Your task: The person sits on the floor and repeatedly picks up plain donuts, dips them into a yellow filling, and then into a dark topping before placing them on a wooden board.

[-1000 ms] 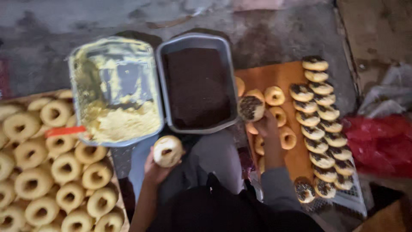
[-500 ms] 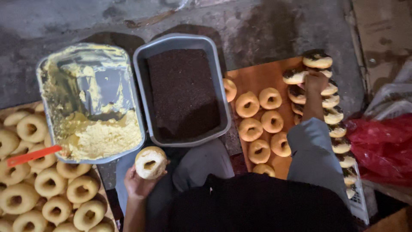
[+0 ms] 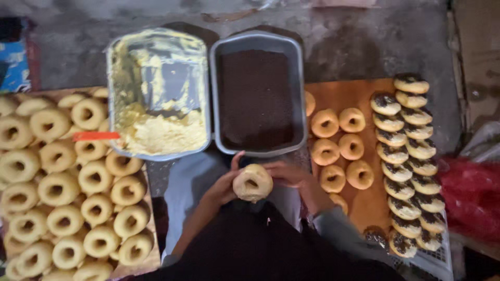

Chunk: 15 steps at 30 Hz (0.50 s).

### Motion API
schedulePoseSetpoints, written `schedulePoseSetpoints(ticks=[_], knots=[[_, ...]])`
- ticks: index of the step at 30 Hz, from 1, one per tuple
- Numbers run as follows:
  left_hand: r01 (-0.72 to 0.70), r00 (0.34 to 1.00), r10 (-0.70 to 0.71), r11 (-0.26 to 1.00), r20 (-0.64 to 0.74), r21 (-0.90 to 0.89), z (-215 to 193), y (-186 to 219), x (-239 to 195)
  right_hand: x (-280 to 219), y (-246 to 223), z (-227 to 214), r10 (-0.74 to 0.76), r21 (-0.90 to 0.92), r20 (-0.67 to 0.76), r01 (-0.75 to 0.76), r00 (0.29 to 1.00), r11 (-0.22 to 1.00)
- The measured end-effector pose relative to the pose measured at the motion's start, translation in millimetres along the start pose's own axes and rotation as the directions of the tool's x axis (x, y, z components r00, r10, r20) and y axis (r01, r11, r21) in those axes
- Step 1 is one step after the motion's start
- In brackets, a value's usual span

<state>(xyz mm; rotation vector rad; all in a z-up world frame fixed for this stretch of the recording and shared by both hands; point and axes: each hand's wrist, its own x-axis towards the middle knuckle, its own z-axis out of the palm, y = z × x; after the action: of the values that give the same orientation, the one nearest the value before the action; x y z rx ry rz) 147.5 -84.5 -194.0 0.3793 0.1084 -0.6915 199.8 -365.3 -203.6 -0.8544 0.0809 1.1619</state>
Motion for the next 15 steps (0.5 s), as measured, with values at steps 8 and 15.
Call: schedulePoseSetpoints(ticks=[8,15], knots=[[-0.069,0.982,0.076,0.997,-0.173,0.045,16.6,40.1,-23.5,55.9,-70.8,50.1,0.002,-0.243,0.111,0.025,0.994,0.97],[-0.226,0.963,0.198,0.963,-0.186,-0.146,-16.7,53.6,-30.8,76.9,-100.6,19.8,-0.41,-0.289,-0.195,0.347,0.891,0.892]])
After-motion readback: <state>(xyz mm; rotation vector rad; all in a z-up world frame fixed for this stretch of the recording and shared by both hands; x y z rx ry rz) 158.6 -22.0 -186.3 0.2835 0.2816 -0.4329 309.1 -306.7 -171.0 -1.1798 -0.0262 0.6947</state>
